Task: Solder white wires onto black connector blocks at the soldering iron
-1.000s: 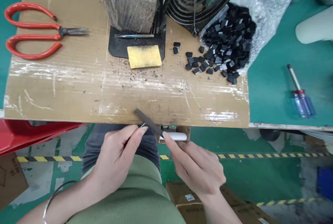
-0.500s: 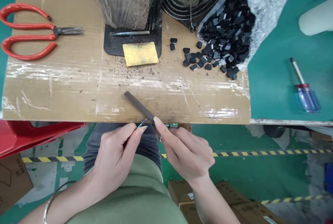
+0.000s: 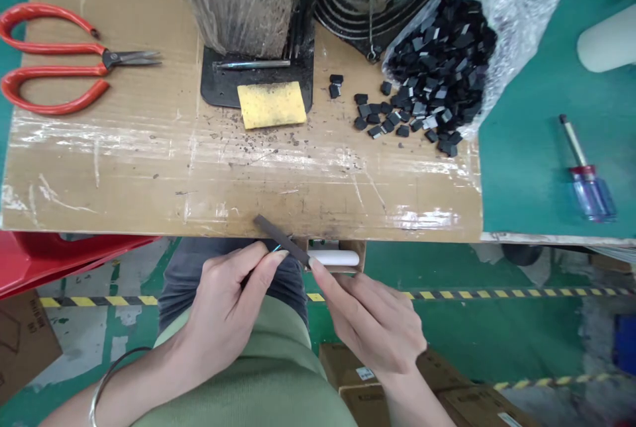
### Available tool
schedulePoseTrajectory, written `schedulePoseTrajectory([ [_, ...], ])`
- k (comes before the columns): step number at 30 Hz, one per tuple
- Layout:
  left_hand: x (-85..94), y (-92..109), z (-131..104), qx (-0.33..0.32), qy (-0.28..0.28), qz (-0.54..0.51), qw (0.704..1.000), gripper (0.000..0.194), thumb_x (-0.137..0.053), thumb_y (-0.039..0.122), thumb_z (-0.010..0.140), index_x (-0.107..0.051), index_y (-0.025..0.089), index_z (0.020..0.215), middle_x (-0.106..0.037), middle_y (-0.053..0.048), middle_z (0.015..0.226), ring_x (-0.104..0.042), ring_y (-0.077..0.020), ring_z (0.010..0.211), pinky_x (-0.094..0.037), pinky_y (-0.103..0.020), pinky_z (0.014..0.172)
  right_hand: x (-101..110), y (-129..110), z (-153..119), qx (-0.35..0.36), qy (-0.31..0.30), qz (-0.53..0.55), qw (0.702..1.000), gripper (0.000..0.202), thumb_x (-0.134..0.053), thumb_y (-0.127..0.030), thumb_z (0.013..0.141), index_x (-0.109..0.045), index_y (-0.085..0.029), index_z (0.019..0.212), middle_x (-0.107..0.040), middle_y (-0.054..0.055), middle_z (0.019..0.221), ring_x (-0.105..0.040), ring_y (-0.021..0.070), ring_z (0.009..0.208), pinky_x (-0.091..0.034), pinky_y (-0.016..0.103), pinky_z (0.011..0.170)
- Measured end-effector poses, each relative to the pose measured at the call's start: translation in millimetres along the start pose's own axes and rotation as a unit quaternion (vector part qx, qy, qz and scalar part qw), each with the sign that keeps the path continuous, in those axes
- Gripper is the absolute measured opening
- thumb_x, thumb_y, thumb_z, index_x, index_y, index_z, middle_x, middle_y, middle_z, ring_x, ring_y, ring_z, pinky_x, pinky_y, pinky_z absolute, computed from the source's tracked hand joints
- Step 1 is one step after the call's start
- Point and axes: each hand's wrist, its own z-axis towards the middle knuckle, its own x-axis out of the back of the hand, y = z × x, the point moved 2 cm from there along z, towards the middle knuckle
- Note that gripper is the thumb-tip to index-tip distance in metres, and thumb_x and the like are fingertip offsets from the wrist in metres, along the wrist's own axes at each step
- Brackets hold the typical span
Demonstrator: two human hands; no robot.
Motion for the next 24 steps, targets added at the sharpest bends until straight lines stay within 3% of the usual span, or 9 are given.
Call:
schedulePoseTrajectory([
  [8,3.2,3,0,-0.042,0.056,0.035,0.997,0.041,-0.047,0.02,0.103,-0.028,0.021,0.067,-0.022,0.006,0.064,-0.022,-0.0092,0.057,-0.02,-0.026,0.05,-2,1,17,-0.017,0.056,-0.034,0.998,0.066,-0.063,0.003,0.093,-0.056,-0.023,0.154,-0.067,-0.003,0.066,-0.053,0.0082,0.054,-0.042,0.023,0.06],
  [14,7.2,6,-1,-0.084,0.08,0.106,0.988,0.042,-0.052,0.015,0.101,-0.026,0.021,0.068,-0.022,0.007,0.063,-0.022,-0.0096,0.057,-0.02,-0.026,0.051,10,-1,12,0.001,-0.014,-0.013,1.0,0.065,-0.061,0.004,0.093,-0.055,-0.019,0.154,-0.069,-0.001,0.069,-0.054,0.0096,0.054,-0.041,0.024,0.058],
  [18,9.1,9,0,-0.126,0.1,0.153,0.975,0.041,-0.055,0.013,0.099,-0.028,0.02,0.068,-0.024,0.007,0.062,-0.022,-0.0092,0.056,-0.02,-0.025,0.05,1,-2,23,-0.002,0.017,-0.012,1.0,0.061,-0.061,0.002,0.094,-0.058,-0.017,0.151,-0.066,-0.003,0.065,-0.053,0.0094,0.054,-0.041,0.024,0.059],
  [21,9.9,9,0,-0.11,0.096,0.136,0.98,0.041,-0.054,0.015,0.1,-0.03,0.02,0.068,-0.024,0.007,0.062,-0.024,-0.0089,0.056,-0.021,-0.025,0.05,1,-2,22,0.012,0.014,-0.015,1.0,0.062,-0.061,0.001,0.094,-0.056,-0.017,0.153,-0.066,-0.003,0.066,-0.054,0.0096,0.056,-0.042,0.024,0.06],
  [24,10.2,7,0,-0.044,0.051,0.059,0.996,0.043,-0.05,0.021,0.103,-0.027,0.021,0.066,-0.021,0.006,0.063,-0.022,-0.0091,0.056,-0.021,-0.024,0.049,7,-1,12,0.003,-0.003,-0.01,1.0,0.066,-0.062,0.004,0.093,-0.055,-0.019,0.154,-0.068,-0.001,0.07,-0.054,0.0099,0.057,-0.041,0.025,0.06],
])
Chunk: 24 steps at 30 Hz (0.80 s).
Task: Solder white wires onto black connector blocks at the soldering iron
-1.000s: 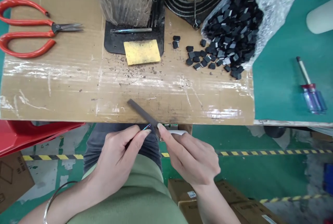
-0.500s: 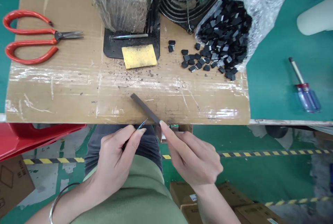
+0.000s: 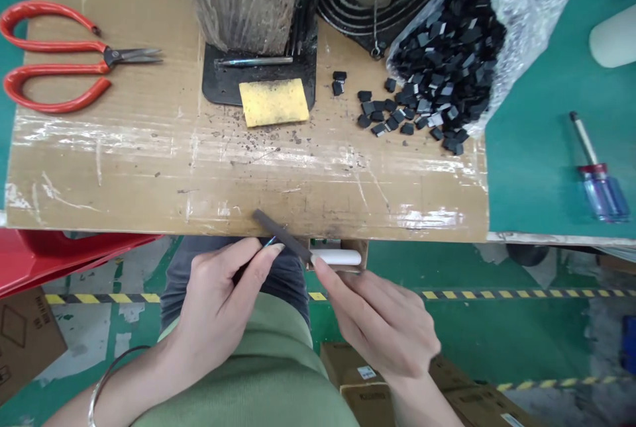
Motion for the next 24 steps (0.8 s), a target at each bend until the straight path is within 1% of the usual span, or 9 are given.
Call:
schedulePoseTrajectory([
  [3,0.7,0,0,0.046,-0.02,-0.051,0.997,0.045,-0.049,0.026,0.103,-0.026,0.021,0.065,-0.019,0.005,0.065,-0.02,-0.0095,0.058,-0.019,-0.025,0.048,-2,0,-1,-0.006,0.008,-0.001,1.0,0.067,-0.062,0.005,0.092,-0.056,-0.019,0.154,-0.067,-0.002,0.067,-0.052,0.0095,0.055,-0.04,0.025,0.059],
  [7,0.4,0,1,0.052,-0.002,-0.057,0.997,0.044,-0.051,0.027,0.102,-0.028,0.021,0.065,-0.019,0.005,0.065,-0.019,-0.0097,0.058,-0.017,-0.027,0.049,-11,1,8,0.003,0.037,-0.011,0.999,0.065,-0.061,0.0,0.095,-0.052,-0.021,0.156,-0.065,-0.004,0.064,-0.053,0.0094,0.054,-0.041,0.024,0.06],
  [9,-0.6,0,1,0.066,-0.003,-0.068,0.995,0.044,-0.051,0.028,0.101,-0.028,0.021,0.065,-0.02,0.005,0.065,-0.019,-0.0099,0.058,-0.017,-0.027,0.049,-9,0,5,0.004,0.028,-0.01,1.0,0.067,-0.06,0.001,0.095,-0.051,-0.022,0.157,-0.066,-0.003,0.065,-0.053,0.0093,0.055,-0.041,0.024,0.06],
  [12,-1.4,-1,1,0.093,-0.022,-0.101,0.99,0.045,-0.051,0.032,0.102,-0.03,0.021,0.064,-0.02,0.004,0.064,-0.02,-0.0102,0.059,-0.018,-0.027,0.05,-2,1,-5,-0.008,0.008,-0.001,1.0,0.069,-0.06,0.003,0.094,-0.051,-0.022,0.157,-0.067,-0.002,0.067,-0.052,0.0097,0.054,-0.04,0.025,0.059],
  [15,-0.2,-2,1,0.102,-0.027,-0.112,0.988,0.046,-0.051,0.034,0.102,-0.031,0.02,0.062,-0.021,0.004,0.064,-0.021,-0.0102,0.059,-0.02,-0.027,0.051,-4,2,-5,-0.011,0.02,-0.005,1.0,0.069,-0.063,0.003,0.094,-0.052,-0.024,0.157,-0.066,-0.003,0.065,-0.051,0.0095,0.054,-0.04,0.024,0.06],
  [17,0.6,-2,1,0.089,-0.018,-0.089,0.992,0.046,-0.051,0.031,0.102,-0.03,0.02,0.063,-0.021,0.005,0.065,-0.021,-0.0101,0.059,-0.02,-0.026,0.051,-9,3,1,-0.002,0.04,-0.01,0.999,0.065,-0.063,0.002,0.094,-0.055,-0.022,0.154,-0.066,-0.003,0.065,-0.053,0.0094,0.055,-0.041,0.024,0.062],
  [19,0.8,-2,1,0.052,0.0,-0.042,0.998,0.045,-0.051,0.027,0.103,-0.028,0.02,0.065,-0.02,0.005,0.065,-0.021,-0.01,0.059,-0.02,-0.026,0.051,-11,3,4,0.003,0.047,-0.01,0.999,0.06,-0.061,0.002,0.095,-0.059,-0.02,0.151,-0.066,-0.003,0.065,-0.054,0.0095,0.055,-0.041,0.024,0.062],
  [22,0.1,0,0,-0.036,0.032,0.061,0.997,0.044,-0.054,0.017,0.101,-0.027,0.02,0.067,-0.02,0.006,0.064,-0.02,-0.0095,0.056,-0.02,-0.026,0.05,-7,2,-1,0.001,0.023,-0.007,1.0,0.061,-0.061,0.004,0.093,-0.06,-0.019,0.149,-0.067,-0.002,0.066,-0.052,0.0094,0.055,-0.039,0.025,0.06],
  [24,-0.7,0,-1,-0.099,0.054,0.13,0.985,0.042,-0.056,0.012,0.1,-0.028,0.02,0.069,-0.022,0.007,0.063,-0.022,-0.0091,0.054,-0.021,-0.026,0.052,-3,1,-6,-0.003,0.008,-0.004,1.0,0.064,-0.062,0.006,0.092,-0.059,-0.019,0.151,-0.068,-0.002,0.068,-0.051,0.0095,0.055,-0.039,0.025,0.059],
])
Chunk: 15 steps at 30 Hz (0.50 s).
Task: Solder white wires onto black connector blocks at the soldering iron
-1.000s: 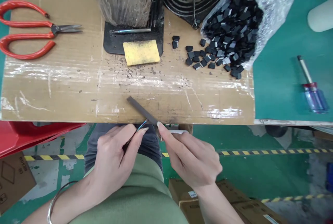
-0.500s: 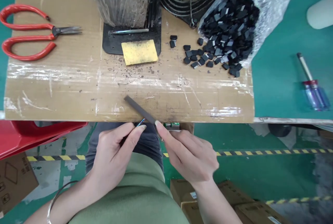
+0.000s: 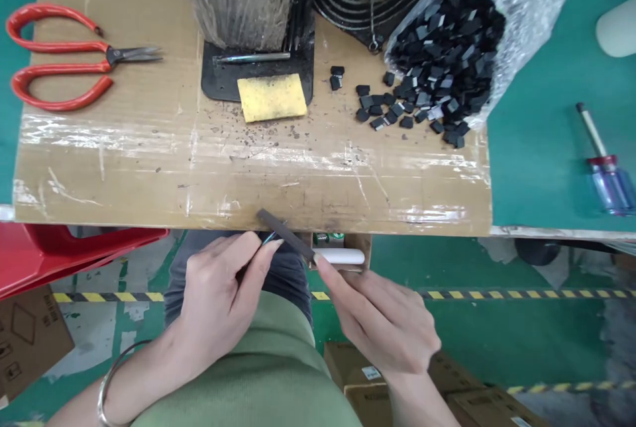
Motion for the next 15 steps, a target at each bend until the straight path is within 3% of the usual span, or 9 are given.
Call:
schedulePoseTrajectory([
  [3,-1.4,-1,-2,-0.073,0.038,0.09,0.993,0.04,-0.059,0.011,0.099,-0.032,0.021,0.071,-0.028,0.007,0.063,-0.028,-0.01,0.055,-0.025,-0.027,0.055,-2,-1,2,-0.004,0.013,0.002,1.0,0.063,-0.063,0.005,0.091,-0.061,-0.02,0.149,-0.067,-0.002,0.068,-0.052,0.0093,0.056,-0.04,0.025,0.059],
  [5,-2.3,-2,-3,-0.088,0.048,0.122,0.987,0.039,-0.059,0.012,0.099,-0.033,0.021,0.071,-0.031,0.006,0.064,-0.03,-0.0107,0.056,-0.026,-0.028,0.057,-6,-1,6,-0.002,0.03,0.003,1.0,0.059,-0.061,0.003,0.093,-0.062,-0.02,0.148,-0.066,-0.003,0.067,-0.053,0.0091,0.057,-0.04,0.025,0.061],
  [11,-0.6,0,0,-0.024,0.001,0.011,1.0,0.043,-0.057,0.008,0.099,-0.027,0.021,0.071,-0.021,0.007,0.064,-0.023,-0.0085,0.053,-0.022,-0.023,0.049,-2,-1,-4,-0.012,0.0,0.015,1.0,0.063,-0.06,0.006,0.094,-0.058,-0.02,0.151,-0.068,-0.002,0.069,-0.05,0.0097,0.058,-0.039,0.025,0.062],
  [15,1.2,1,1,-0.025,0.005,-0.014,1.0,0.044,-0.059,0.008,0.099,-0.028,0.02,0.071,-0.021,0.007,0.064,-0.021,-0.0081,0.054,-0.021,-0.021,0.048,-7,-2,3,-0.009,0.032,0.005,0.999,0.043,-0.065,0.003,0.093,-0.074,-0.016,0.13,-0.067,-0.001,0.066,-0.051,0.0086,0.057,-0.039,0.025,0.062],
])
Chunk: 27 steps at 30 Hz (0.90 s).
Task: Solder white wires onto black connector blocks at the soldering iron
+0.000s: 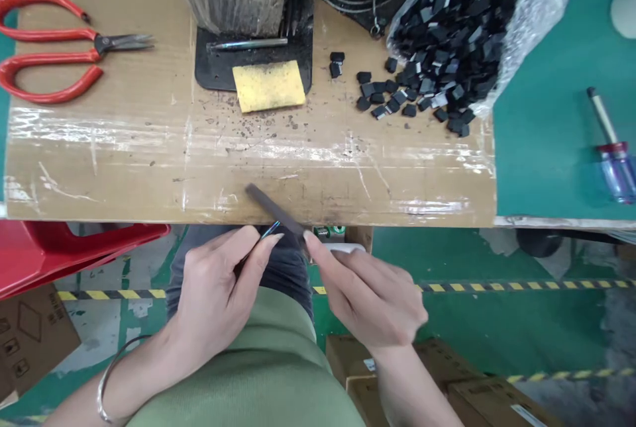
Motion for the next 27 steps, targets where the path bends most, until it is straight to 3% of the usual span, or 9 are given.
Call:
schedulePoseTrajectory([
  [4,-1.8,-3,-2,-0.015,0.018,0.029,0.999,0.044,-0.06,0.009,0.099,-0.029,0.02,0.071,-0.023,0.008,0.063,-0.023,-0.0079,0.052,-0.022,-0.022,0.048,-3,-2,6,0.015,0.002,-0.007,1.0,0.032,-0.063,0.001,0.095,-0.079,-0.013,0.118,-0.064,-0.001,0.064,-0.054,0.0081,0.057,-0.04,0.024,0.062],
  [9,-5.0,-5,-5,-0.093,0.045,0.148,0.984,0.041,-0.059,0.015,0.101,-0.034,0.022,0.07,-0.034,0.006,0.061,-0.032,-0.0126,0.053,-0.029,-0.029,0.054,7,-2,-3,-0.001,-0.023,-0.002,1.0,0.05,-0.064,0.003,0.094,-0.069,-0.018,0.139,-0.067,-0.002,0.066,-0.051,0.0088,0.056,-0.039,0.025,0.06],
  [13,-5.9,-6,-5,-0.129,0.069,0.222,0.964,0.04,-0.06,0.017,0.101,-0.038,0.024,0.068,-0.04,0.003,0.059,-0.033,-0.0171,0.054,-0.031,-0.033,0.056,-1,-2,7,0.003,0.005,-0.006,1.0,0.047,-0.063,-0.001,0.095,-0.07,-0.018,0.138,-0.066,-0.002,0.065,-0.054,0.0091,0.056,-0.04,0.025,0.06],
  [20,-6.8,-5,-4,-0.11,0.053,0.187,0.975,0.038,-0.058,0.015,0.101,-0.038,0.023,0.07,-0.037,0.005,0.06,-0.035,-0.0159,0.054,-0.032,-0.032,0.057,10,-5,-6,-0.006,-0.037,0.009,0.999,0.046,-0.061,0.003,0.095,-0.071,-0.015,0.136,-0.068,-0.001,0.068,-0.051,0.0091,0.057,-0.04,0.025,0.061],
  [24,-6.0,-5,-5,-0.099,0.053,0.165,0.98,0.041,-0.06,0.016,0.101,-0.034,0.023,0.07,-0.033,0.006,0.061,-0.033,-0.0141,0.054,-0.03,-0.031,0.056,1,-4,2,-0.001,-0.006,-0.006,1.0,0.042,-0.065,0.002,0.093,-0.074,-0.016,0.13,-0.066,-0.002,0.066,-0.054,0.0087,0.057,-0.041,0.024,0.062],
  [27,-6.7,-3,-5,-0.07,0.042,0.128,0.988,0.04,-0.058,0.014,0.101,-0.032,0.023,0.071,-0.03,0.007,0.062,-0.031,-0.0121,0.052,-0.028,-0.029,0.054,-10,-1,13,0.004,0.018,-0.002,1.0,0.049,-0.063,0.0,0.094,-0.069,-0.018,0.139,-0.067,-0.003,0.067,-0.056,0.0082,0.058,-0.043,0.022,0.064],
])
